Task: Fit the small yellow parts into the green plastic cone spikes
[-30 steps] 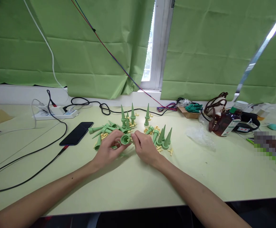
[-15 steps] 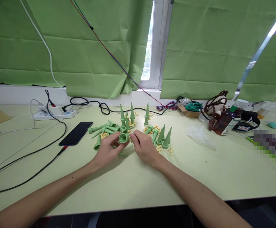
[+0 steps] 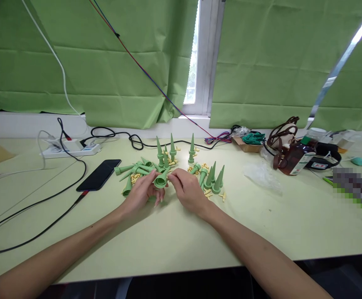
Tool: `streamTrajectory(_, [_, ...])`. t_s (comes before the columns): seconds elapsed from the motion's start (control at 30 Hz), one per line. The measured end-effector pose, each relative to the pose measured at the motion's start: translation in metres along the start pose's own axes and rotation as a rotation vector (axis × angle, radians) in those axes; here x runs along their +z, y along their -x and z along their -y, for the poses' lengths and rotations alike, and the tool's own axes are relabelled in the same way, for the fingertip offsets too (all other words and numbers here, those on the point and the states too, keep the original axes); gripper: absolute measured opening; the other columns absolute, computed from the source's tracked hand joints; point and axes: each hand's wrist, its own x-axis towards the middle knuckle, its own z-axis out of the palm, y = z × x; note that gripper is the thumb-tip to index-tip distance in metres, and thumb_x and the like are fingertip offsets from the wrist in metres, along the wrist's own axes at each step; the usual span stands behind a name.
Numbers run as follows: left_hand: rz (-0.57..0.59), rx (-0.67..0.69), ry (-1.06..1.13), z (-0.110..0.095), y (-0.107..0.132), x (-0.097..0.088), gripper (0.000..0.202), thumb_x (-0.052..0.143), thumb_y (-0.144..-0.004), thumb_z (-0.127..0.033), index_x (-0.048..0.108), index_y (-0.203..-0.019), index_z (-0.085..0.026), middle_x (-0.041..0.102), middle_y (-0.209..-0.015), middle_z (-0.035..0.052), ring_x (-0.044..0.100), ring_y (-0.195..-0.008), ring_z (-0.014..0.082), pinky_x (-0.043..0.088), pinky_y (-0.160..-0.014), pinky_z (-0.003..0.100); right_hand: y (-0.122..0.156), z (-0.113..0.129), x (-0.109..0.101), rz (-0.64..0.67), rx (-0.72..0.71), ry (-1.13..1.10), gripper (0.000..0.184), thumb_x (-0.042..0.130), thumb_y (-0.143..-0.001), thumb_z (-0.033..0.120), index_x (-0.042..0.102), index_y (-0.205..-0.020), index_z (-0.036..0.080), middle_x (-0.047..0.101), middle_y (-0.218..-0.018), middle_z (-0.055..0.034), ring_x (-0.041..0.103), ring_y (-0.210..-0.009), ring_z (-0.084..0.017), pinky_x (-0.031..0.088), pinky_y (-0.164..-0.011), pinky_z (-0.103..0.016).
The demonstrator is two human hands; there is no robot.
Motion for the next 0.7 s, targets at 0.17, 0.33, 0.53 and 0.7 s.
streamTrajectory(0.17, [0.051, -0.003, 0.026, -0.0007, 0.0014, -0.0011, 0.043, 0.051, -0.092, -0.057, 0.056, -0.079, -0.017, 0.057, -0.058, 0.0014, 0.059, -0.05, 0.0144, 0.045, -0.041, 0.024, -0.0007, -0.0001, -0.001, 0.031, 0.0, -0.005, 0.026, 0.042, -0.1, 0.029, 0.052, -0.078, 0.021, 0.055, -0.07, 0.001, 0.049, -0.061, -0.013, 0.038, -0.061, -0.026])
streamTrajectory(0.33, [0.109, 0.018, 0.029, -0.0013, 0.0038, -0.002, 0.037, 0.057, -0.091, -0.052, 0.058, -0.084, -0.015, 0.054, -0.062, -0.0003, 0.058, -0.053, 0.0124, 0.045, -0.042, 0.021, -0.0018, -0.003, -0.0025, 0.02, 0.015, 0.001, 0.026, 0.042, -0.1, 0.029, 0.05, -0.077, 0.021, 0.052, -0.067, 0.0019, 0.046, -0.06, -0.013, 0.036, -0.059, -0.026])
streamTrajectory(0.53, [0.133, 0.066, -0.015, -0.0048, 0.0045, -0.002, 0.029, 0.061, -0.09, -0.047, 0.057, -0.093, -0.017, 0.054, -0.069, -0.0015, 0.058, -0.053, 0.0117, 0.044, -0.042, 0.022, -0.0017, -0.005, -0.0027, 0.044, -0.002, 0.019, 0.03, 0.039, -0.101, 0.031, 0.044, -0.073, 0.021, 0.047, -0.065, 0.0026, 0.042, -0.057, -0.012, 0.035, -0.058, -0.026])
streamTrajectory(0.7, [0.133, 0.137, -0.129, -0.0056, 0.0055, -0.0019, 0.029, 0.063, -0.088, -0.044, 0.054, -0.096, -0.018, 0.056, -0.072, -0.0011, 0.057, -0.054, 0.0116, 0.045, -0.042, 0.022, -0.0017, -0.0073, -0.0025, 0.07, -0.012, 0.07, 0.034, 0.037, -0.102, 0.032, 0.036, -0.07, 0.022, 0.043, -0.062, 0.0033, 0.039, -0.056, -0.013, 0.032, -0.057, -0.027])
